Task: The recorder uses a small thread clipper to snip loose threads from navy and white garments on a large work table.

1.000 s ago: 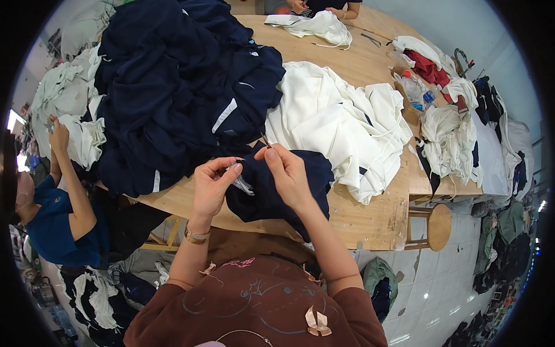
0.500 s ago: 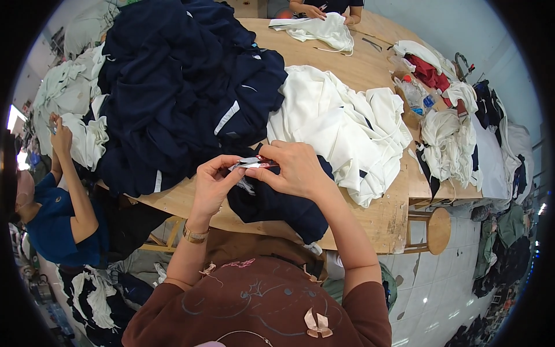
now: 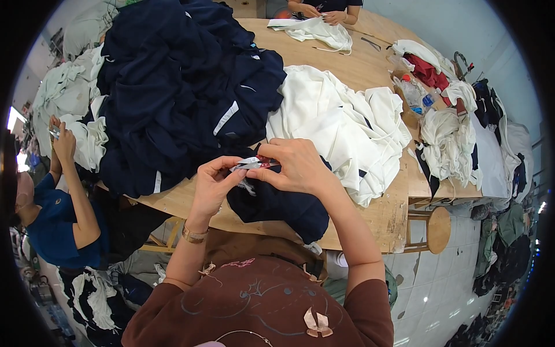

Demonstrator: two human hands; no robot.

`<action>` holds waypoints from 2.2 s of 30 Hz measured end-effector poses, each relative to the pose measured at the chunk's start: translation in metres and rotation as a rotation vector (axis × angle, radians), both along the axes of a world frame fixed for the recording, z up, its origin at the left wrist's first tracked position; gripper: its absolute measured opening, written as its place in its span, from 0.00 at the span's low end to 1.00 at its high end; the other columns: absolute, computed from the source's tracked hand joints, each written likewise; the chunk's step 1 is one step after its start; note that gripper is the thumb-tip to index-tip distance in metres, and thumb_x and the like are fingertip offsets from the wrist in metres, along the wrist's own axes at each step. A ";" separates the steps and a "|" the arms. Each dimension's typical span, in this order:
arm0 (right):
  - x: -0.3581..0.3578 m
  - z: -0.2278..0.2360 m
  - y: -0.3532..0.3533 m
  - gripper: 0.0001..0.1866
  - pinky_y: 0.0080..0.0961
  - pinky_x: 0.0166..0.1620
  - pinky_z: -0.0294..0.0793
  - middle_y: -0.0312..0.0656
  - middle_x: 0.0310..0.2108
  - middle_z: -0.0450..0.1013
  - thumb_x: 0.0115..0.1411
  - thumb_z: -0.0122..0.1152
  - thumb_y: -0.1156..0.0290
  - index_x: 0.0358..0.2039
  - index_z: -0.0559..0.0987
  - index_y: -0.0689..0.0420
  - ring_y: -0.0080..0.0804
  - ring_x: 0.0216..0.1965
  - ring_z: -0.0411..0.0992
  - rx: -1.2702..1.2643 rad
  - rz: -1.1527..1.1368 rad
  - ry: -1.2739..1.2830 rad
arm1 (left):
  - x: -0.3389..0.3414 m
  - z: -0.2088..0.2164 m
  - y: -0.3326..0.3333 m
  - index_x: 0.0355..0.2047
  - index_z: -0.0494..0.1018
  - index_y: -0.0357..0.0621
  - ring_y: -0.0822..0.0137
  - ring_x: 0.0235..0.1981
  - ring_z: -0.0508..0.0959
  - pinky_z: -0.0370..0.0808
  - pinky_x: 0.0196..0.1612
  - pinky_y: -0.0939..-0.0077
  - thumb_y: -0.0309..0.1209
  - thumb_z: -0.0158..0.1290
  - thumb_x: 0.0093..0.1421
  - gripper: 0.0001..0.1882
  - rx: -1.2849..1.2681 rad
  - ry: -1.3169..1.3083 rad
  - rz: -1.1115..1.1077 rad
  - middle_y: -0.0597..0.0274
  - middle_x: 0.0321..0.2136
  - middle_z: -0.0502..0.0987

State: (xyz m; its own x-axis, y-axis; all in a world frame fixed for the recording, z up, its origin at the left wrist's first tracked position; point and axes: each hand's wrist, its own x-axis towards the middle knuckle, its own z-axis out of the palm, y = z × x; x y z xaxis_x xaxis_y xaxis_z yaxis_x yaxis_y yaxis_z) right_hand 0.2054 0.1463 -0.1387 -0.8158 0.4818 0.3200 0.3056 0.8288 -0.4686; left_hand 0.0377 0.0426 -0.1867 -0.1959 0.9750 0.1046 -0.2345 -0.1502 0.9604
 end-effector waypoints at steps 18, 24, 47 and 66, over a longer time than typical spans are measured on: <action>0.002 0.006 0.001 0.20 0.30 0.22 0.64 0.40 0.18 0.70 0.48 0.61 0.50 0.22 0.74 0.56 0.39 0.21 0.70 0.023 0.007 -0.007 | -0.001 -0.002 0.001 0.37 0.74 0.31 0.80 0.30 0.74 0.71 0.33 0.88 0.20 0.55 0.54 0.10 -0.021 -0.033 -0.020 0.63 0.31 0.77; -0.001 0.008 0.003 0.21 0.30 0.23 0.64 0.39 0.19 0.70 0.49 0.60 0.49 0.21 0.73 0.56 0.39 0.21 0.70 0.027 0.038 -0.023 | 0.000 -0.001 0.000 0.37 0.74 0.31 0.80 0.30 0.74 0.71 0.33 0.89 0.20 0.55 0.54 0.10 -0.044 -0.041 -0.033 0.64 0.30 0.77; 0.001 -0.004 0.002 0.21 0.31 0.21 0.62 0.41 0.14 0.67 0.50 0.60 0.51 0.17 0.70 0.57 0.43 0.18 0.68 -0.095 0.071 0.029 | -0.002 -0.007 0.000 0.37 0.74 0.32 0.79 0.29 0.74 0.71 0.33 0.89 0.20 0.55 0.54 0.09 -0.054 -0.147 -0.114 0.63 0.31 0.77; 0.008 0.001 0.000 0.22 0.29 0.21 0.62 0.42 0.13 0.66 0.50 0.62 0.53 0.18 0.68 0.59 0.42 0.17 0.66 -0.133 -0.008 0.063 | -0.006 0.000 0.002 0.37 0.75 0.34 0.81 0.28 0.72 0.70 0.33 0.89 0.19 0.55 0.53 0.10 -0.061 -0.058 -0.098 0.66 0.29 0.76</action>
